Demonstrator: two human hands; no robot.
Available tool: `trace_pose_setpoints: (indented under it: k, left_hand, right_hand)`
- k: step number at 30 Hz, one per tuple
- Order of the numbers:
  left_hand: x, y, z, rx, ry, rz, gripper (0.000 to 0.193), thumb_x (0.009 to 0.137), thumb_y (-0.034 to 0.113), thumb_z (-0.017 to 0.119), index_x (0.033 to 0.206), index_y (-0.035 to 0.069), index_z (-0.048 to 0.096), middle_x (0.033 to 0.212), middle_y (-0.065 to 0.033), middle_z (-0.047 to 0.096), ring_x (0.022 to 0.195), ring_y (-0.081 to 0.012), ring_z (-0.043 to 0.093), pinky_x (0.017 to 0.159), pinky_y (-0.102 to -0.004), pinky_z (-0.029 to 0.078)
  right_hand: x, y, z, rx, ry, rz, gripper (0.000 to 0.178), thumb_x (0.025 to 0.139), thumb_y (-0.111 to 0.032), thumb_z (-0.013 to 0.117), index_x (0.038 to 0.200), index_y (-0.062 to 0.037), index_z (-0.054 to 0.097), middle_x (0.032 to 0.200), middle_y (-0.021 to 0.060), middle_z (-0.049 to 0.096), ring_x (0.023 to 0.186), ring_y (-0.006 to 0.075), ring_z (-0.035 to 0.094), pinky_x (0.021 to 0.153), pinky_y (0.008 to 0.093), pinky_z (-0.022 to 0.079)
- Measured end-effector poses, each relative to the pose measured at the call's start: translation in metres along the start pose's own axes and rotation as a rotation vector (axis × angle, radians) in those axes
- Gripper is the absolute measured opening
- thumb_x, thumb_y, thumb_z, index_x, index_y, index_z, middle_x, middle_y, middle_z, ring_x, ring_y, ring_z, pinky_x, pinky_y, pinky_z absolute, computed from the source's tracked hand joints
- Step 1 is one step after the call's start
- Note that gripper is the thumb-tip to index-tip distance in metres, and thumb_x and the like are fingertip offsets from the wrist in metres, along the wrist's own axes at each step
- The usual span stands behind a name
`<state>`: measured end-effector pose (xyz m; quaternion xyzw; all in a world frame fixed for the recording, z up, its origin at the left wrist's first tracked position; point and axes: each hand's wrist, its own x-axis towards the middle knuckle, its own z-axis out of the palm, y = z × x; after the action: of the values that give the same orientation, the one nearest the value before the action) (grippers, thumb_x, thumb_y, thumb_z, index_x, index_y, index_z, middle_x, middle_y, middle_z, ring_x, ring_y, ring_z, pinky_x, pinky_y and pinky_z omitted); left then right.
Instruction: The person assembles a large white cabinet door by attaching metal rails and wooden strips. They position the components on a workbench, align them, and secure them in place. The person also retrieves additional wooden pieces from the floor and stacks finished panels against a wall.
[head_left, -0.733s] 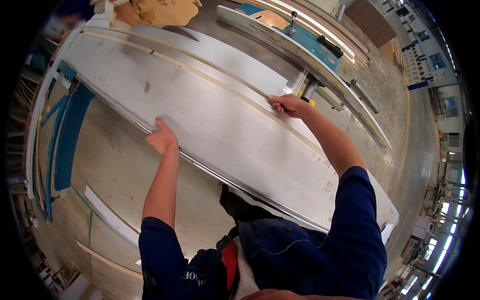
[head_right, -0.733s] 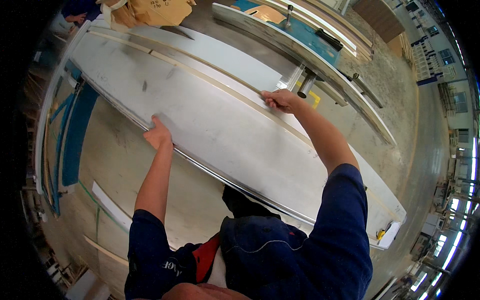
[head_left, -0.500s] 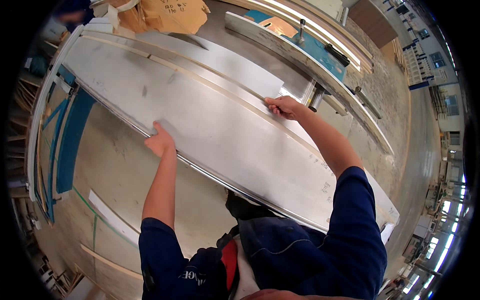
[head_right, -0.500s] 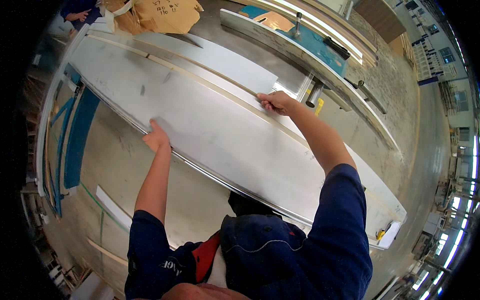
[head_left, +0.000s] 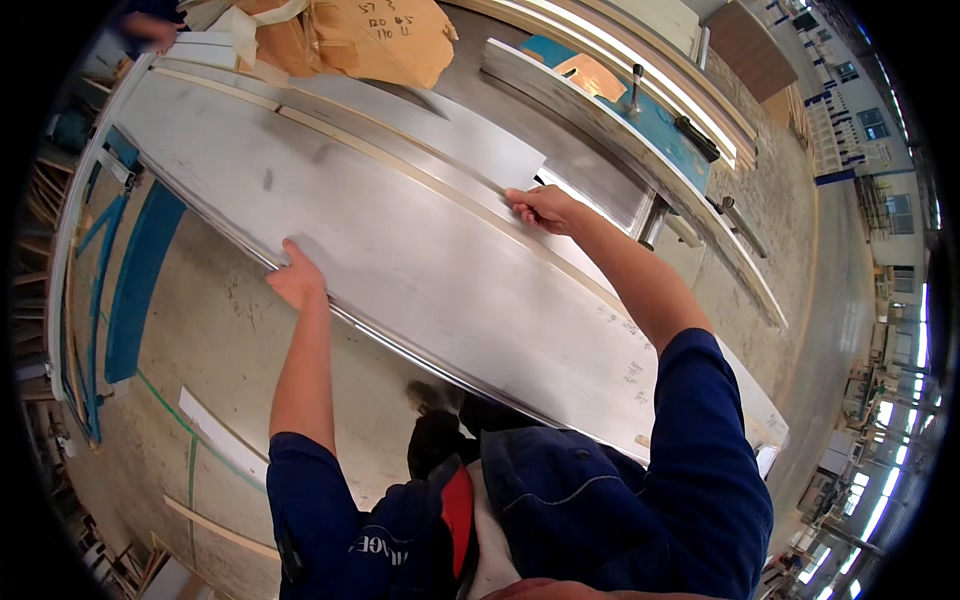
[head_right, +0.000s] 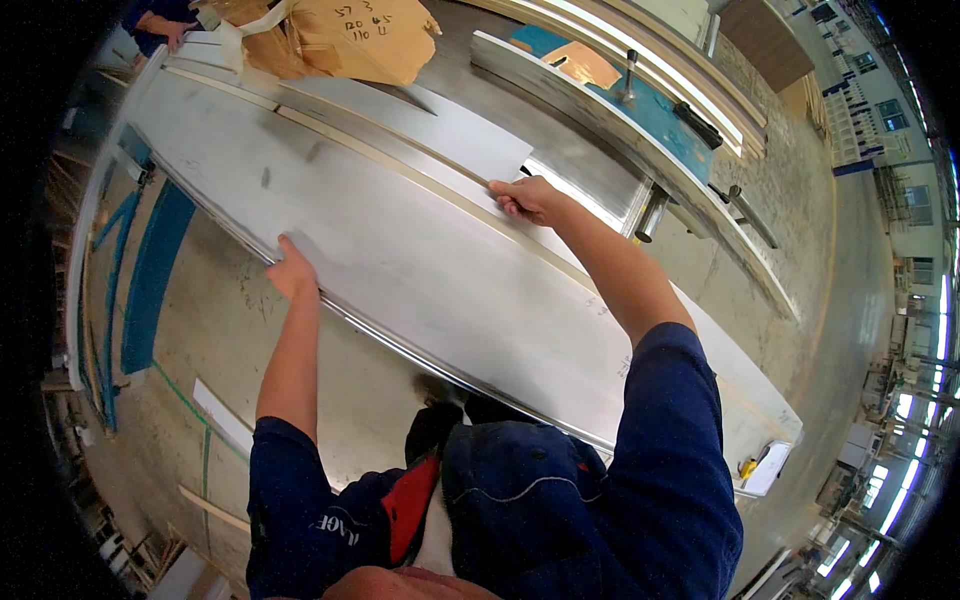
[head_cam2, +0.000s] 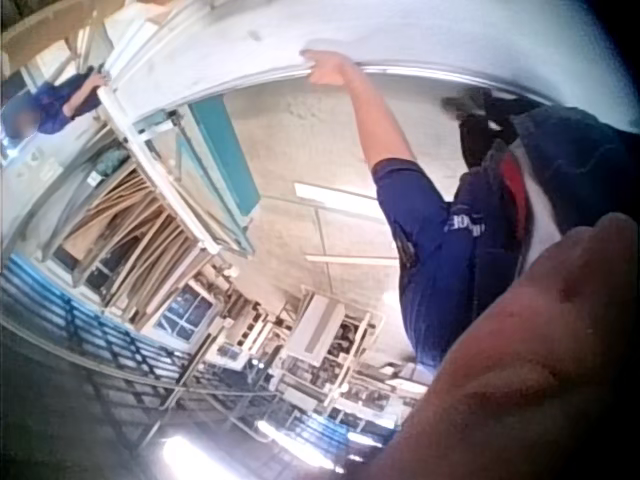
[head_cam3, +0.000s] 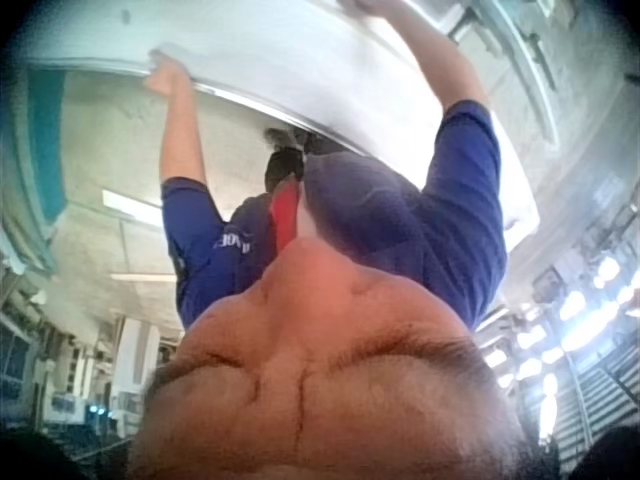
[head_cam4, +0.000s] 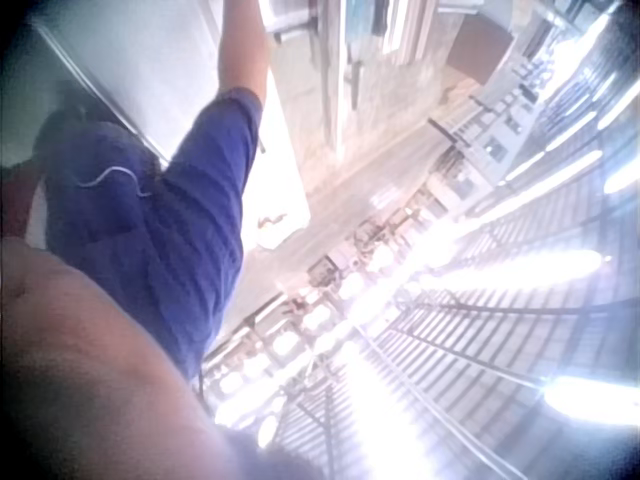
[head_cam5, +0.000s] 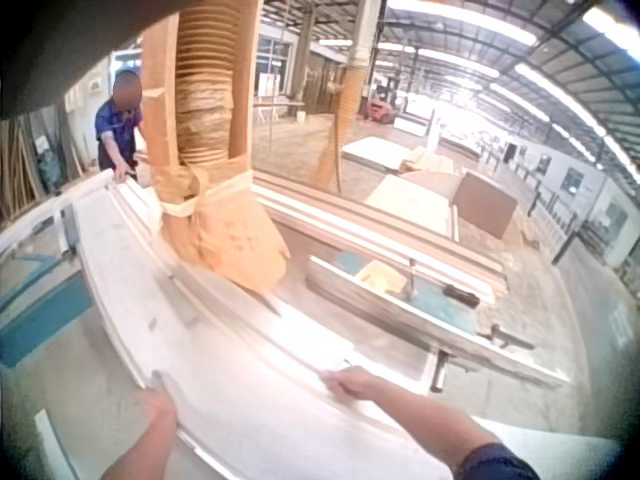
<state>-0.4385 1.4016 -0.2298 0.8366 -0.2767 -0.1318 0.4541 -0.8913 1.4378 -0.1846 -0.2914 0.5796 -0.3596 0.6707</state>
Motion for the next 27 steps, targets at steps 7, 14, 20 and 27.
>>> trace_pose_setpoints:
  k: [7, 14, 20, 27]
  left_hand:
    - [-0.021, 0.008, 0.000, 0.011, 0.031, -0.024, 0.089, 0.085, 0.068, 0.060, 0.107, -0.018, 0.055, 0.109, -0.0335, 0.066, 0.101, -0.0431, 0.067, 0.088, -0.0478, 0.054]
    - [-0.024, -0.005, 0.003, -0.049, -0.011, -0.007, 0.091, 0.085, 0.068, 0.060, 0.113, -0.018, 0.052, 0.116, -0.0335, 0.062, 0.107, -0.0435, 0.065, 0.092, -0.0479, 0.052]
    - [-0.034, -0.005, 0.004, -0.008, -0.016, 0.019, 0.092, 0.086, 0.068, 0.059, 0.111, -0.020, 0.053, 0.114, -0.0350, 0.062, 0.106, -0.0446, 0.065, 0.092, -0.0493, 0.052]
    - [-0.029, -0.012, 0.009, 0.031, 0.032, 0.003, 0.094, 0.085, 0.072, 0.057, 0.116, -0.016, 0.050, 0.115, -0.0314, 0.062, 0.105, -0.0431, 0.066, 0.089, -0.0497, 0.054]
  right_hand:
    - [0.008, 0.010, -0.012, 0.012, -0.013, -0.011, 0.031, 0.093, -0.033, 0.075, 0.077, -0.0115, 0.060, 0.070, -0.0050, 0.058, 0.055, 0.0035, 0.050, 0.049, 0.0165, 0.044]
    - [0.016, 0.027, -0.021, 0.078, 0.007, -0.036, 0.027, 0.093, -0.027, 0.076, 0.078, -0.0090, 0.063, 0.069, -0.0031, 0.060, 0.056, 0.0047, 0.053, 0.047, 0.0165, 0.046]
    - [0.020, 0.042, -0.023, 0.221, 0.047, -0.102, 0.028, 0.092, -0.023, 0.077, 0.075, -0.0086, 0.060, 0.068, -0.0014, 0.059, 0.053, 0.0064, 0.052, 0.045, 0.0193, 0.047]
    - [0.019, 0.070, 0.010, 0.464, 0.330, -0.179, 0.033, 0.092, -0.021, 0.077, 0.072, -0.0068, 0.055, 0.067, 0.0016, 0.056, 0.053, 0.0101, 0.051, 0.045, 0.0202, 0.045]
